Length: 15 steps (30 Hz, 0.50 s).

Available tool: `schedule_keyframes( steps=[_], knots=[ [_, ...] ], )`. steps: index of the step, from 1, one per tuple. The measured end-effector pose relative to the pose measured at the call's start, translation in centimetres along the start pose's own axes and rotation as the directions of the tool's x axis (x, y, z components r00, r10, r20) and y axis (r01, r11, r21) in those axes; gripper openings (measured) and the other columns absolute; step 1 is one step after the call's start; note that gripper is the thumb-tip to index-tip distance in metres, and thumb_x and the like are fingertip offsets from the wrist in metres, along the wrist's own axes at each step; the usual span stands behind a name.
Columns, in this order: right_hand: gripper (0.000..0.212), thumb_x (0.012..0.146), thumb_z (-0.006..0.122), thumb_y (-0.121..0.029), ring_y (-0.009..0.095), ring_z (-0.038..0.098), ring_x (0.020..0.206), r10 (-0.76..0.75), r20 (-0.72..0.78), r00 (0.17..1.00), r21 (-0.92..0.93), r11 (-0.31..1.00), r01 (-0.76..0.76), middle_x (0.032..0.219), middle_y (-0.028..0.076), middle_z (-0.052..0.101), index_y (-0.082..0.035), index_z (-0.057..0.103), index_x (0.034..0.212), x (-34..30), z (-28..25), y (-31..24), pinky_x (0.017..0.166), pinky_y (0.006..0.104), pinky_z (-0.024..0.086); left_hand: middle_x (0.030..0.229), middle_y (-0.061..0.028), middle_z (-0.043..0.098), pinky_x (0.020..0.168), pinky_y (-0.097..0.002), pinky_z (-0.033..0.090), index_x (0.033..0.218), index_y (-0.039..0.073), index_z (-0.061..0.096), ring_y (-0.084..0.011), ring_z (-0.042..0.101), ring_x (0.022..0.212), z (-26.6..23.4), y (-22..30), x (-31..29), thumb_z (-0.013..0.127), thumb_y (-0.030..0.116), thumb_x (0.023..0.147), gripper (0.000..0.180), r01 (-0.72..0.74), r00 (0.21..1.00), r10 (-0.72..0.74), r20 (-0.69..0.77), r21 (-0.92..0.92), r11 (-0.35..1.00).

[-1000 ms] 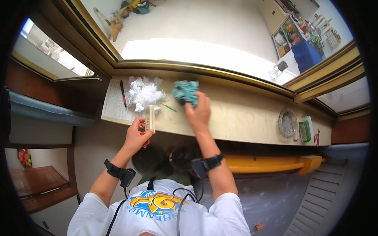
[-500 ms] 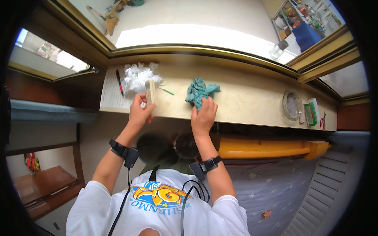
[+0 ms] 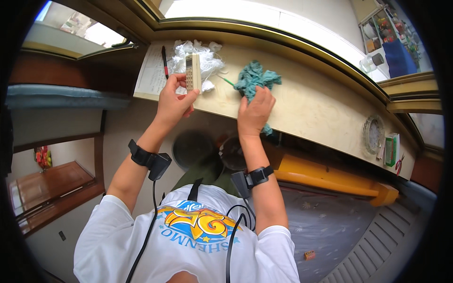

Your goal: Cleaning a calculator and a window/door frame using a cleaning cloth.

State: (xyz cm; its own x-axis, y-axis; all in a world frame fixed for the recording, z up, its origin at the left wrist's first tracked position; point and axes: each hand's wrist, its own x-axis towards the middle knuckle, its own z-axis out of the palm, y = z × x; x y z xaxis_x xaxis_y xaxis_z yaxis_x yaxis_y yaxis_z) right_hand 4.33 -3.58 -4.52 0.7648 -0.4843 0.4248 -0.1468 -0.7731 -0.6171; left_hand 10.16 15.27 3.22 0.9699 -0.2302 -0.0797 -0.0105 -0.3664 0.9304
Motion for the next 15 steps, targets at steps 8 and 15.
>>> schedule_keyframes(
  steps=[8,15],
  knots=[
    [0.045,0.067,0.070,-0.002,0.038,0.047,0.105,0.057,0.108,0.993,0.290,0.953,-0.086,0.113,0.018,0.051,-0.004,0.051,0.108,0.8,2.0,-2.2,0.092,0.0446,0.041,0.093,-0.0090,0.057,0.054,-0.0239,0.048,0.111,-0.001,0.049,-0.0134,0.060,0.066,0.8,1.1,-0.3,0.070,0.014,0.080,0.041,-0.142,0.988,0.150,-0.043,0.149,0.979],
    [0.049,0.068,0.069,-0.006,0.042,0.046,0.107,0.047,0.003,0.999,-0.014,0.999,-0.047,0.119,0.023,0.048,-0.003,0.050,0.113,-2.5,-3.7,2.2,0.092,0.0472,0.041,0.090,-0.0104,0.059,0.057,-0.0261,0.050,0.109,-0.001,0.051,-0.0136,0.060,0.066,2.6,1.5,-0.4,0.071,0.016,0.078,0.040,0.037,0.999,-0.036,-0.022,0.076,0.996]
  ],
)
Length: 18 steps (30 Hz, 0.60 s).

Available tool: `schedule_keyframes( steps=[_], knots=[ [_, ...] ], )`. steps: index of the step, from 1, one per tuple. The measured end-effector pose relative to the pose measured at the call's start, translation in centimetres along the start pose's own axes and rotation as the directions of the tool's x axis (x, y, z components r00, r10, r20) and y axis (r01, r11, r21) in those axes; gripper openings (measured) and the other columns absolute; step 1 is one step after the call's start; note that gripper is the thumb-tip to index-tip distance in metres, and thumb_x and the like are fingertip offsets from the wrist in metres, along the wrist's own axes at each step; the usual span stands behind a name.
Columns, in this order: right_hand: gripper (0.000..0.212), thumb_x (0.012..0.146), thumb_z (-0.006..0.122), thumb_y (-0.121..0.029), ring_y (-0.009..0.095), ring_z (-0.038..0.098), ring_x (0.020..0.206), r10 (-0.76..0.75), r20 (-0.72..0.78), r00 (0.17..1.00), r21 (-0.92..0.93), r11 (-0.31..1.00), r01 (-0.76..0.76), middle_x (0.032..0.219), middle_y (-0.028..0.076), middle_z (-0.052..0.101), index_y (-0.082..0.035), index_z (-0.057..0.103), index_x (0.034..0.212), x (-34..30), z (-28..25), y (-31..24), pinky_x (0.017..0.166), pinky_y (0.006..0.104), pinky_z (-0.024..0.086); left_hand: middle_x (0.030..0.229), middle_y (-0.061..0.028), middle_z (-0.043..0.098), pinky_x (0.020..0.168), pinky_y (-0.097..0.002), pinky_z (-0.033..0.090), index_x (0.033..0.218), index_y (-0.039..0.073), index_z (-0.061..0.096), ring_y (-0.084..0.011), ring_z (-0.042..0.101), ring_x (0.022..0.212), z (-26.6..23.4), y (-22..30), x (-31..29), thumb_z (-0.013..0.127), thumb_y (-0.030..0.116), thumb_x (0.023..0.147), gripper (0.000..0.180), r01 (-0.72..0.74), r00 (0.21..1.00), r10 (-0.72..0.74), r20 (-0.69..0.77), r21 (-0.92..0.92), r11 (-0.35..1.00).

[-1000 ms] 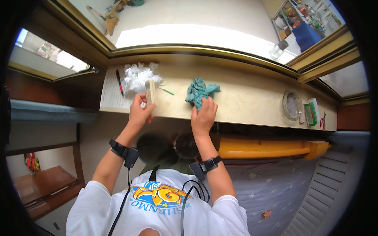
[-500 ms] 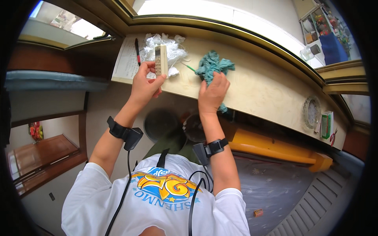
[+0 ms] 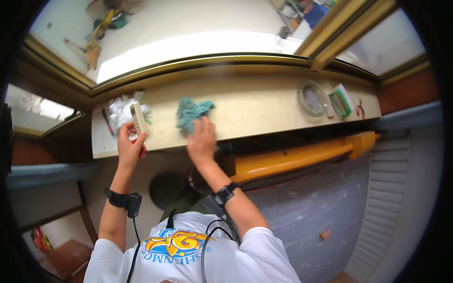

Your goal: Cleaning a calculator and a window/door frame using a cleaning cloth.

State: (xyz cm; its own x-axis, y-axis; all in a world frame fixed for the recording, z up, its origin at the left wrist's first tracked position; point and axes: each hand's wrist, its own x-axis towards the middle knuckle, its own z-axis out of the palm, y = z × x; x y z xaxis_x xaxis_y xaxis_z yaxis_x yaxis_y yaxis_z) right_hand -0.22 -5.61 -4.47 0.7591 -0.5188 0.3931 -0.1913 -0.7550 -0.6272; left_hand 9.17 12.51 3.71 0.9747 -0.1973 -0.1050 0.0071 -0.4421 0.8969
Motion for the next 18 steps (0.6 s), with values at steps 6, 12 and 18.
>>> schedule_keyframes(
  steps=[6,12,18],
  knots=[
    [0.048,0.072,0.067,-0.008,0.043,0.047,0.108,-0.070,0.157,0.985,0.294,0.956,0.021,0.120,0.025,0.047,0.000,0.049,0.116,2.0,2.9,-2.8,0.094,0.0486,0.040,0.087,-0.0094,0.057,0.052,-0.0267,0.048,0.108,-0.002,0.051,-0.0138,0.059,0.058,4.8,3.6,2.0,0.071,0.019,0.078,0.042,-0.565,0.824,0.550,0.137,0.117,0.817],
    [0.024,0.091,0.057,-0.015,0.022,0.060,0.098,0.378,0.216,0.900,0.673,0.610,-0.417,0.110,0.014,0.059,0.002,0.057,0.108,2.3,-3.6,1.7,0.084,0.0334,0.049,0.088,-0.0080,0.056,0.037,-0.0282,0.044,0.104,0.001,0.051,-0.0134,0.057,0.046,8.5,6.7,0.8,0.069,0.017,0.079,0.035,-0.238,0.940,0.227,0.254,0.013,0.971],
    [0.025,0.093,0.057,-0.017,0.012,0.060,0.088,0.487,0.210,0.848,0.629,0.596,-0.499,0.101,0.006,0.062,0.000,0.056,0.112,1.3,-8.1,5.9,0.075,0.0253,0.049,0.076,-0.0154,0.065,0.062,-0.0397,0.051,0.096,0.001,0.052,-0.0321,0.066,0.069,14.8,7.0,-0.4,0.072,0.033,0.071,0.045,-0.253,0.926,0.147,0.347,0.284,0.925]
  ],
)
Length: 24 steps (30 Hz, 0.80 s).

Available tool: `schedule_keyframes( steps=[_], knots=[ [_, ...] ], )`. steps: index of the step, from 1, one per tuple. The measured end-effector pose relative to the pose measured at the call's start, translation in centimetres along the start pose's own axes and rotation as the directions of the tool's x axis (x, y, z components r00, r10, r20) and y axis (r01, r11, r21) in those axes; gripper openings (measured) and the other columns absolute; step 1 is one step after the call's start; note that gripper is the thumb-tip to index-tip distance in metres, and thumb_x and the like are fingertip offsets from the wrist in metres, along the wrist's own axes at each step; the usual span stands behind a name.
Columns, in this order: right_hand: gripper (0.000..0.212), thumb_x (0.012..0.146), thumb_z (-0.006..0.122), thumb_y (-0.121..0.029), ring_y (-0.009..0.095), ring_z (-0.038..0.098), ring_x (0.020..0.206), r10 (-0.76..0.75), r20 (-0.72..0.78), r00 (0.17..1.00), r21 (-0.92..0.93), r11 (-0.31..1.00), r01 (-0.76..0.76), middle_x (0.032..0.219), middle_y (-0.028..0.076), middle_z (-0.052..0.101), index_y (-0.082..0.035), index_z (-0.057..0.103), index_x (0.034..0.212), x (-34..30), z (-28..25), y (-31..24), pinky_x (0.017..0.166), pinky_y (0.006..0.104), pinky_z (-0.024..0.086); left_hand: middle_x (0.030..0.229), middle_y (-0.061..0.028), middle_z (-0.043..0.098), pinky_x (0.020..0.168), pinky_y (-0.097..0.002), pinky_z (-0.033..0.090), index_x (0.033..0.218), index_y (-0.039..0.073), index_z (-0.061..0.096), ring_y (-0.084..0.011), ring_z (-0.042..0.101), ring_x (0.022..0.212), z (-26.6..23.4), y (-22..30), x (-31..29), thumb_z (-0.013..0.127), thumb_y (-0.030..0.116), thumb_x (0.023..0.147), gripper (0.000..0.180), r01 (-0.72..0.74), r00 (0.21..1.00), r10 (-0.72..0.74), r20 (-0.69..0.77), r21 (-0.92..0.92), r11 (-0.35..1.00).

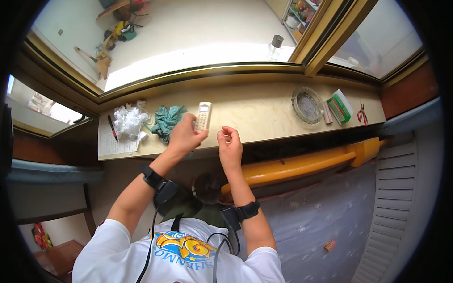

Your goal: Cleaning a calculator and a window/door frame using a cleaning cloth.

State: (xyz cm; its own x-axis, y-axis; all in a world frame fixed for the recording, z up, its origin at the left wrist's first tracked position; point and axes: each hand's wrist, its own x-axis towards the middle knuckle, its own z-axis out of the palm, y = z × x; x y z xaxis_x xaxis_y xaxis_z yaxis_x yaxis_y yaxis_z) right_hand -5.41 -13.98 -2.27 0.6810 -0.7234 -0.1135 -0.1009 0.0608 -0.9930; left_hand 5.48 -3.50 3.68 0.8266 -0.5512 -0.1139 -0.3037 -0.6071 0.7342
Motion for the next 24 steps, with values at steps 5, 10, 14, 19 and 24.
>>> schedule_keyframes(
  steps=[5,10,14,19,24],
  knots=[
    [0.028,0.093,0.058,-0.016,0.009,0.060,0.080,0.145,0.047,0.988,0.056,0.987,-0.148,0.100,0.006,0.063,0.001,0.056,0.116,0.2,-1.2,-0.8,0.066,0.0221,0.049,0.077,-0.0177,0.065,0.062,-0.0423,0.051,0.093,0.000,0.051,-0.0347,0.065,0.070,4.1,0.8,-0.4,0.073,0.036,0.071,0.048,-0.094,0.995,0.095,-0.026,0.038,0.995],
    [0.032,0.094,0.054,-0.014,0.013,0.064,0.080,0.242,0.094,0.966,0.164,0.953,-0.254,0.100,0.010,0.065,0.004,0.053,0.120,1.0,-2.9,0.4,0.068,0.0243,0.052,0.079,-0.0187,0.064,0.061,-0.0438,0.051,0.089,0.000,0.050,-0.0351,0.065,0.071,5.4,1.7,-0.6,0.071,0.038,0.072,0.047,-0.119,0.993,0.120,-0.010,0.068,0.991],
    [0.033,0.093,0.053,-0.013,0.013,0.064,0.079,0.275,0.094,0.957,0.145,0.947,-0.287,0.100,0.011,0.065,0.006,0.053,0.120,1.2,-2.9,0.2,0.068,0.0251,0.053,0.080,-0.0187,0.063,0.061,-0.0442,0.051,0.090,-0.001,0.050,-0.0357,0.065,0.072,6.0,1.4,-0.6,0.071,0.037,0.072,0.047,-0.104,0.994,0.103,0.022,0.088,0.991],
    [0.032,0.094,0.053,-0.013,0.014,0.064,0.079,0.258,0.080,0.963,0.078,0.961,-0.264,0.100,0.011,0.065,0.006,0.054,0.119,1.6,-3.4,0.8,0.066,0.0264,0.054,0.075,-0.0146,0.066,0.062,-0.0400,0.051,0.101,0.001,0.054,-0.0304,0.067,0.072,6.7,1.5,-0.5,0.073,0.034,0.073,0.047,-0.103,0.994,0.106,-0.005,0.197,0.975],
    [0.030,0.094,0.053,-0.013,0.011,0.062,0.077,0.301,0.048,0.953,0.064,0.951,-0.303,0.096,0.009,0.065,0.003,0.054,0.119,1.7,-3.6,-0.5,0.061,0.0233,0.052,0.074,-0.0135,0.065,0.062,-0.0406,0.050,0.102,0.001,0.054,-0.0310,0.066,0.072,6.9,1.6,-0.3,0.073,0.033,0.073,0.046,-0.101,0.995,0.099,0.027,0.114,0.988]
  ],
)
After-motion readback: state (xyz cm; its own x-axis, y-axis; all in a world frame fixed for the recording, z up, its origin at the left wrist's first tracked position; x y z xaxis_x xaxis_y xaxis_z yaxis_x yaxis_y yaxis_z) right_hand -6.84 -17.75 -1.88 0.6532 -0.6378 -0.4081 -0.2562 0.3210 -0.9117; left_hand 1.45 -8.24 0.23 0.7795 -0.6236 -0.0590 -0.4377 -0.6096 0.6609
